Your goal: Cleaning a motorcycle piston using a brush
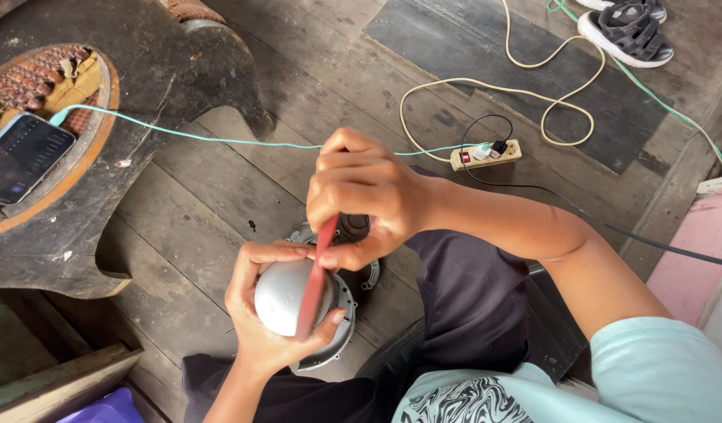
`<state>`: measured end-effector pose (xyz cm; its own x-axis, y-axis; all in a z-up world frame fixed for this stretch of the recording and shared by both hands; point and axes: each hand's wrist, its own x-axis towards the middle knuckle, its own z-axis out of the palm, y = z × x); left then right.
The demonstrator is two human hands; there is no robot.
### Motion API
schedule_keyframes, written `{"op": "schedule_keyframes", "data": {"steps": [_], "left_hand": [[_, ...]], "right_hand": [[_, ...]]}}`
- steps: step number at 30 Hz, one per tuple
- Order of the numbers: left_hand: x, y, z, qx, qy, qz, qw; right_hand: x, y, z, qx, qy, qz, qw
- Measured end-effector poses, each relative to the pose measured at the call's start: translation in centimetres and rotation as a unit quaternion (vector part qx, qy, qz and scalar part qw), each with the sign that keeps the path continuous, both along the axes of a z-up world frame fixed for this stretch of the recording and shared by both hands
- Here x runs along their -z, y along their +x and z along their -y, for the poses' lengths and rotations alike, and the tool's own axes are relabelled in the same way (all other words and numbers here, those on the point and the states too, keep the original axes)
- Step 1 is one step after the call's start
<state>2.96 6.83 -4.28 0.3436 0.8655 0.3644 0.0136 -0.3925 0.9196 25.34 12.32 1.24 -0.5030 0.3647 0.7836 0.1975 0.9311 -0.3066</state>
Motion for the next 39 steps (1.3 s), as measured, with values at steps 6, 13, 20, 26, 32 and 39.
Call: {"op": "schedule_keyframes", "data": {"steps": [6, 13, 20, 26, 32, 39], "left_hand": [[-1.5, 0.4, 0.4, 0.073, -0.037, 0.039, 0.996], [-0.9, 0.2, 1.2, 0.015, -0.019, -0.012, 1.0], [0.1, -0.2, 1.9, -0.008, 0.027, 0.015, 0.999], [-0.1, -1.0, 2.3, -0.034, 0.083, -0.036, 0.995], [0.0, -2.2, 3.5, -0.031, 0.053, -0.021, 0.998], [0.9, -2.3, 4.4, -0.06, 0.033, -0.009, 0.998]], "right_hand": [[0.6, 0.6, -0.8, 0.039, 0.01, -0.01, 0.999], [1.8, -0.3, 0.2, 0.031, 0.058, -0.046, 0.997], [1.5, -1.0, -0.4, 0.046, 0.039, -0.018, 0.998], [1.0, -2.0, 0.7, -0.049, 0.041, 0.031, 0.997], [0.5, -2.5, 0.1, -0.004, 0.018, 0.031, 0.999], [1.0, -4.0, 1.6, -0.092, 0.033, 0.035, 0.995]]}}
